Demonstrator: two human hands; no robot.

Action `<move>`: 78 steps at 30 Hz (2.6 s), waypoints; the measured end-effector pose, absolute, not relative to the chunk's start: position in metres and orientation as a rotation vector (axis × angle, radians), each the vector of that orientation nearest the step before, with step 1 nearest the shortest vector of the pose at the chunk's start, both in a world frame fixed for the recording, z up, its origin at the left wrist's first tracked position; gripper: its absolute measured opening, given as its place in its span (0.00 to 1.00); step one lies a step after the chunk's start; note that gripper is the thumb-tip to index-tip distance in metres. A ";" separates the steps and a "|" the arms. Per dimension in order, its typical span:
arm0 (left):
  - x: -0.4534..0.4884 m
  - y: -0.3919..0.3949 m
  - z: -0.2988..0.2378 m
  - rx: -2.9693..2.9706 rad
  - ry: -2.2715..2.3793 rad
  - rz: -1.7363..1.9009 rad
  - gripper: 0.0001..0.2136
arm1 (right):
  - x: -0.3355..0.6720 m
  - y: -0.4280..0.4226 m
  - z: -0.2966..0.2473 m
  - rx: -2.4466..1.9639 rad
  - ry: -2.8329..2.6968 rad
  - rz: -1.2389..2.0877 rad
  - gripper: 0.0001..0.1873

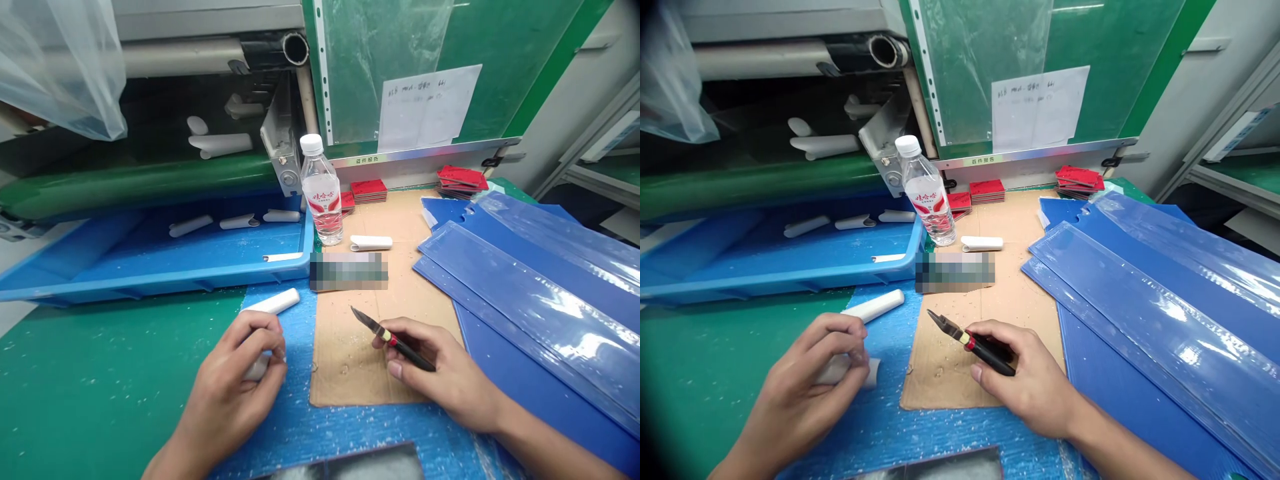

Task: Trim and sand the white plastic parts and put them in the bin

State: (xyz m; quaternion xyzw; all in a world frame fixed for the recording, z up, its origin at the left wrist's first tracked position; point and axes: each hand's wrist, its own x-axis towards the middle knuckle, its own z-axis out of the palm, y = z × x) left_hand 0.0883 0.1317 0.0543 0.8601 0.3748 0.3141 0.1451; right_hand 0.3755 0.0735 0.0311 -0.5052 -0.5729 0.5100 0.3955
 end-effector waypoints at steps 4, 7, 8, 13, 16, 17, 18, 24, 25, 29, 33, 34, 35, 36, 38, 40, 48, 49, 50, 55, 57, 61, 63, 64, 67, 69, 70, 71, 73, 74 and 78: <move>0.098 0.129 0.049 2.314 1.052 0.888 0.10 | 0.375 0.074 0.030 -1.301 -1.474 1.252 0.19; 0.105 0.124 0.044 2.118 1.040 0.947 0.10 | 0.375 0.074 0.029 -1.293 -1.485 1.237 0.18; 0.106 0.122 0.043 2.048 1.030 0.964 0.09 | 0.374 0.074 0.029 -1.291 -1.487 1.235 0.18; 0.105 0.120 0.039 1.751 0.879 1.025 0.03 | 0.374 0.073 0.028 -1.294 -1.504 1.218 0.18; 0.106 0.120 0.035 1.605 0.800 1.010 0.02 | 0.374 0.073 0.027 -1.310 -1.517 1.207 0.18; 0.107 0.119 0.034 1.587 0.799 0.985 0.03 | 0.374 0.073 0.027 -1.314 -1.521 1.201 0.18; 0.108 0.119 0.033 1.591 0.812 0.953 0.04 | 0.374 0.073 0.027 -1.315 -1.523 1.199 0.18; 0.114 0.118 0.025 1.887 0.939 0.672 0.08 | 0.373 0.073 0.030 -1.302 -1.548 1.179 0.18; 0.113 0.118 0.024 1.923 0.949 0.646 0.09 | 0.373 0.073 0.031 -1.305 -1.559 1.162 0.18; 0.110 0.118 0.022 1.969 1.025 0.658 0.09 | 0.371 0.073 0.034 -1.288 -1.665 1.081 0.17; 0.112 0.119 0.029 2.030 1.136 0.658 0.08 | 0.371 0.072 0.030 -1.235 -1.804 0.970 0.23; 0.114 0.118 0.031 2.060 1.151 0.652 0.08 | 0.372 0.072 0.029 -1.228 -1.833 0.945 0.25; 0.116 0.118 0.033 2.089 1.158 0.645 0.09 | 0.372 0.071 0.027 -1.225 -1.860 0.922 0.27; 0.117 0.117 0.033 2.113 1.155 0.636 0.09 | 0.373 0.071 0.025 -1.224 -1.883 0.902 0.28; 0.119 0.115 0.033 2.129 1.131 0.619 0.11 | 0.373 0.071 0.022 -1.228 -1.917 0.865 0.29; 0.119 0.114 0.031 2.134 1.124 0.604 0.12 | 0.373 0.071 0.020 -1.233 -1.943 0.830 0.30; 0.115 0.112 0.028 2.141 1.113 0.573 0.14 | 0.371 0.071 0.018 -1.261 -2.002 0.805 0.31; 0.116 0.111 0.029 2.136 1.101 0.570 0.14 | 0.371 0.071 0.018 -1.264 -2.000 0.801 0.30; 0.117 0.111 0.029 2.130 1.088 0.568 0.14 | 0.370 0.070 0.018 -1.267 -1.996 0.799 0.30; 0.121 0.109 0.030 2.105 1.055 0.560 0.15 | 0.366 0.069 0.018 -1.256 -1.964 0.837 0.28; 0.122 0.109 0.031 2.094 1.050 0.554 0.15 | 0.364 0.067 0.018 -1.246 -1.947 0.866 0.27; 0.123 0.109 0.034 2.073 1.050 0.549 0.14 | 0.362 0.064 0.020 -1.231 -1.933 0.865 0.23; 0.123 0.110 0.035 2.072 1.056 0.547 0.12 | 0.362 0.063 0.022 -1.231 -1.919 0.869 0.20; 0.123 0.111 0.035 2.074 1.061 0.544 0.11 | 0.362 0.063 0.023 -1.235 -1.905 0.873 0.18; 0.122 0.114 0.035 2.085 1.094 0.548 0.09 | 0.363 0.064 0.025 -1.250 -1.855 0.863 0.16; 0.119 0.117 0.036 2.101 1.133 0.572 0.07 | 0.365 0.066 0.025 -1.258 -1.838 0.839 0.16; 0.117 0.119 0.036 2.110 1.158 0.589 0.06 | 0.365 0.067 0.024 -1.262 -1.835 0.830 0.17; 0.114 0.120 0.036 2.121 1.183 0.601 0.05 | 0.366 0.068 0.024 -1.266 -1.837 0.826 0.17; 0.109 0.122 0.036 2.146 1.230 0.610 0.03 | 0.367 0.069 0.023 -1.269 -1.843 0.836 0.19; 0.106 0.123 0.036 2.160 1.249 0.607 0.03 | 0.367 0.069 0.023 -1.267 -1.848 0.848 0.20; 0.099 0.129 0.033 2.239 1.276 0.546 0.04 | 0.367 0.069 0.023 -1.255 -1.857 0.883 0.21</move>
